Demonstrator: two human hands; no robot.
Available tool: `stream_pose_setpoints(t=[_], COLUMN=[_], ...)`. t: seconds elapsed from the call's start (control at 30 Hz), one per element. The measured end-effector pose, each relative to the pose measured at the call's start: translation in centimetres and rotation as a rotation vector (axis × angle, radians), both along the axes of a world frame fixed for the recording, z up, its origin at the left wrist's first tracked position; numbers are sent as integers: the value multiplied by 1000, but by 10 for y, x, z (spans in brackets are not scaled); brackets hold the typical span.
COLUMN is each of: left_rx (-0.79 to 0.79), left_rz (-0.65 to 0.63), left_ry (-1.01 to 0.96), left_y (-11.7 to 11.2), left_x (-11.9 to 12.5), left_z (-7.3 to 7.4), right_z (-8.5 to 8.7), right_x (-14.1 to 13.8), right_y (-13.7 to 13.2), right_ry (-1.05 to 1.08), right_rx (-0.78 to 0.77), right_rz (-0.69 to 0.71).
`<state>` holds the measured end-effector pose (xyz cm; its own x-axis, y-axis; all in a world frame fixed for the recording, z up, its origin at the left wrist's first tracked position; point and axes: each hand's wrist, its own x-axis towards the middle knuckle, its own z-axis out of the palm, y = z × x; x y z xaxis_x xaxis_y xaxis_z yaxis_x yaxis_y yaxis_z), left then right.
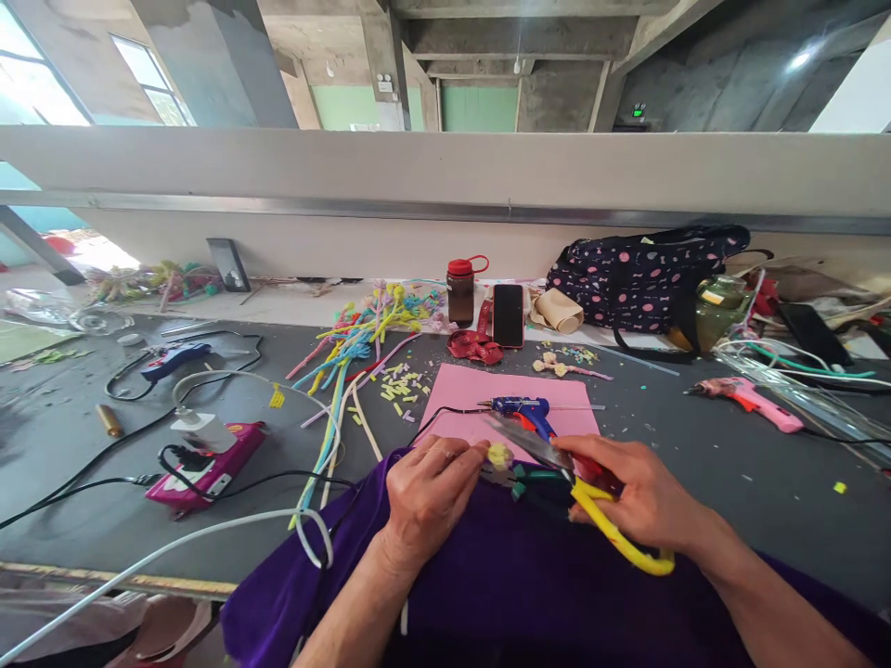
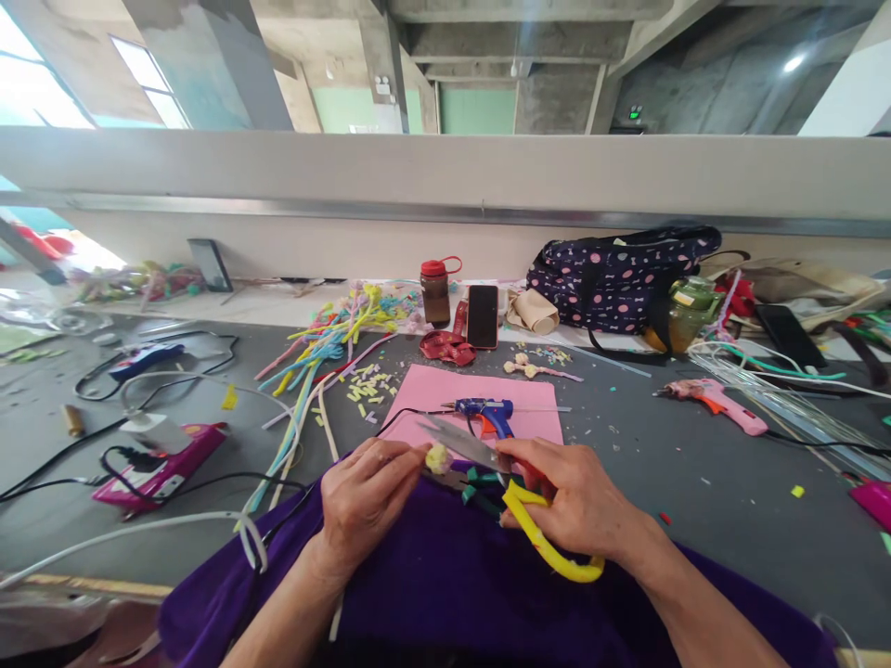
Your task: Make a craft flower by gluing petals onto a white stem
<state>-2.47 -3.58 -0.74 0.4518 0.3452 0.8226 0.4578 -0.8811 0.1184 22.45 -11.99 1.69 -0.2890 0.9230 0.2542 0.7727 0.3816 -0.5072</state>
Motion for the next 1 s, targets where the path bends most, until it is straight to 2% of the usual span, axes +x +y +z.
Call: stream_pose_setpoints(t=[0.27,0.5,0.7,1.0], left_rx=[-337,-546,-542,-377], left_rz=[-102,-85,-75,-49], left_ry=[-189,-190,-123,27], left_y=[-1,-3,-2,-1], left_x=[-1,3,2,2], left_z=[1,3,1,-4], right_z=[-2,-5,1,-3], right_x=[2,1,-2,-2], right_y=[0,1,3,4], right_ry=[190,152,54,-107], right_rx=[-119,-96,-73,13], right_rz=[-50,-20,9,69])
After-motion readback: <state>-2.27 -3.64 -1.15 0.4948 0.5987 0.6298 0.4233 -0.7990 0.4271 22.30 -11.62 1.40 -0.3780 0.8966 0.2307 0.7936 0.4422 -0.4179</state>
